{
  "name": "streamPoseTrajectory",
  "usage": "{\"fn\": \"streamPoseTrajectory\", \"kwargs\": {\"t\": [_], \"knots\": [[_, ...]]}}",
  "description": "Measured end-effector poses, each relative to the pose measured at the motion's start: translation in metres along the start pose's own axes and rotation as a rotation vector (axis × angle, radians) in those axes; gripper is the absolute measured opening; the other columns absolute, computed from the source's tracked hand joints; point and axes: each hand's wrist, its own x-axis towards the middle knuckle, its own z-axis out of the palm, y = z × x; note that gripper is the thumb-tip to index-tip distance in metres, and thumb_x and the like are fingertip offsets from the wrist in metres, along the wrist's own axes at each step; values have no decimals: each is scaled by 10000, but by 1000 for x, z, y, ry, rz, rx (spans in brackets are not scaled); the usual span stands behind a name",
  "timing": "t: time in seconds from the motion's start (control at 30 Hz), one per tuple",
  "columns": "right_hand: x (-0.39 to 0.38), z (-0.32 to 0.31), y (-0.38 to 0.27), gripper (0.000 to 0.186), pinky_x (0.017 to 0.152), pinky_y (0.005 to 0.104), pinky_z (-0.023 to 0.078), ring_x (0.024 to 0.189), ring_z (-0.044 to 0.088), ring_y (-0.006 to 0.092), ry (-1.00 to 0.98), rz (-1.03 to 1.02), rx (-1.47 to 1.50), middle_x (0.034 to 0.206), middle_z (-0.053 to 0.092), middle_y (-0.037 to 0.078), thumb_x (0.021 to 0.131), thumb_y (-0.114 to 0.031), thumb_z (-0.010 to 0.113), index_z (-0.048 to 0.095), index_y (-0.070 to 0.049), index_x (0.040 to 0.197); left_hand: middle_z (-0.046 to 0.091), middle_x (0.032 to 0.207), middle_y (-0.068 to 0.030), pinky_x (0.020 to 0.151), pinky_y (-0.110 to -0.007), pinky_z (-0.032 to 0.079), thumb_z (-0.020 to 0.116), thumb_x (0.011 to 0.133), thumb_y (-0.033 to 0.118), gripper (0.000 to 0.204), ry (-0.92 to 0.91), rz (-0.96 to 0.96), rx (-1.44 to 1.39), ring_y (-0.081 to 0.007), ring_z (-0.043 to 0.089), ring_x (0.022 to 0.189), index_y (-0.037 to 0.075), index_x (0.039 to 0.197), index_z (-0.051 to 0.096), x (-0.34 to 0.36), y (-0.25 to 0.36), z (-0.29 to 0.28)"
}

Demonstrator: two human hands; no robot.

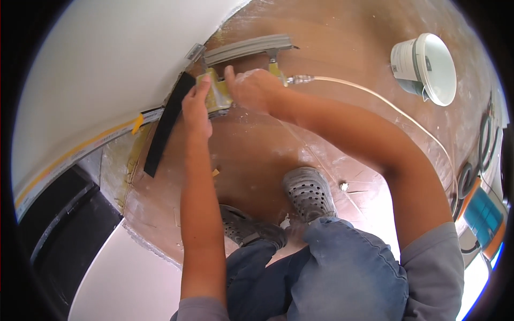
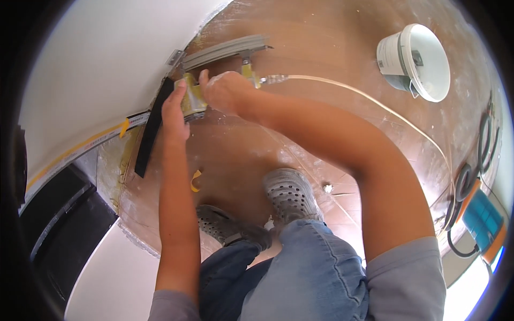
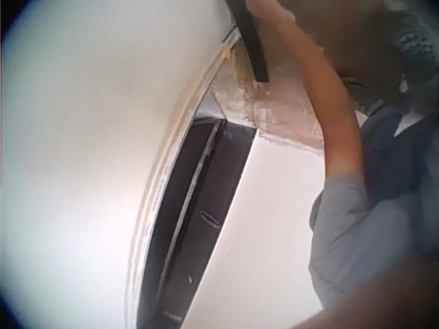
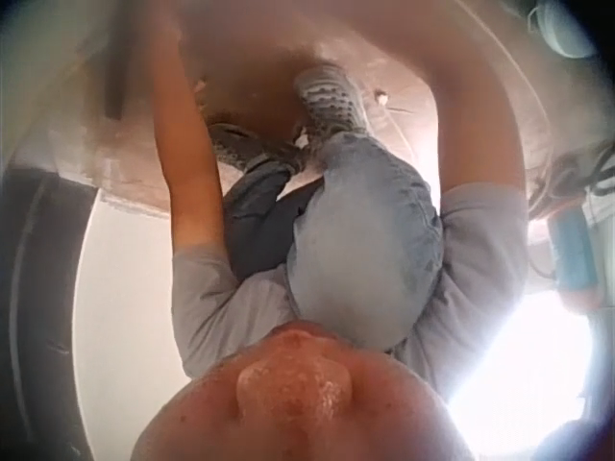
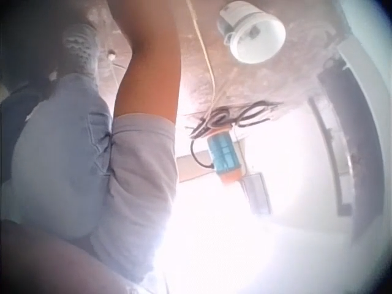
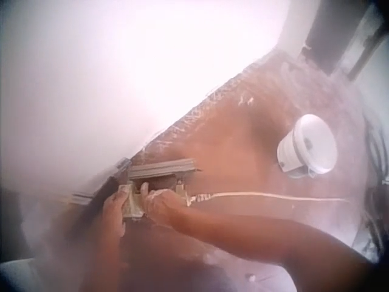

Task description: The recorder is installing black baseboards along a wall using a nail gun and plastic spacers.

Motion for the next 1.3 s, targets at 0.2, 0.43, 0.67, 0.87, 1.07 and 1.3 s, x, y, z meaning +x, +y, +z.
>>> {"fn": "streamPoseTrajectory", "kwargs": {"t": [0.2,0.43,0.67,0.87,1.07,1.3], "knots": [[12,3,-3,516,627,365,580,766,742,278,-42,14,-63,868,723,165,916,-104,527,478,183,1342,715,1108,-64,828,-307,549,761,935,325,457,4,13,15,-162,696,945,-22,1223,684,12,8,-7],[18,3,-4,467,630,352,579,764,744,273,-70,36,-35,859,725,160,920,-112,532,506,165,1295,703,1041,-75,790,-290,526,788,914,324,478,39,28,11,-145,674,879,-66,1171,688,16,11,-6],[20,5,-2,347,610,373,579,741,746,285,-52,59,20,826,722,162,906,-111,560,537,127,1158,709,1101,-73,837,-301,532,773,927,318,473,35,18,33,-156,682,942,-46,1216,683,15,13,-2],[22,3,-4,381,614,372,580,748,747,285,-69,77,67,832,723,162,903,-111,564,537,133,1195,705,1059,-75,810,-295,526,777,925,303,468,44,35,20,-146,674,903,-60,1204,678,14,14,-3],[19,0,-4,556,645,353,579,762,742,271,-84,33,-17,857,733,150,907,-120,548,480,158,1383,706,1074,-82,820,-295,524,777,926,306,473,52,-1,23,-152,674,914,-62,1205,677,15,13,-3],[19,-1,-4,545,643,356,574,777,744,272,-71,13,-45,857,736,142,910,-124,543,486,156,1375,705,1088,-78,851,-290,511,778,926,312,481,42,17,1,-148,665,946,-62,1211,675,15,10,-4]]}}
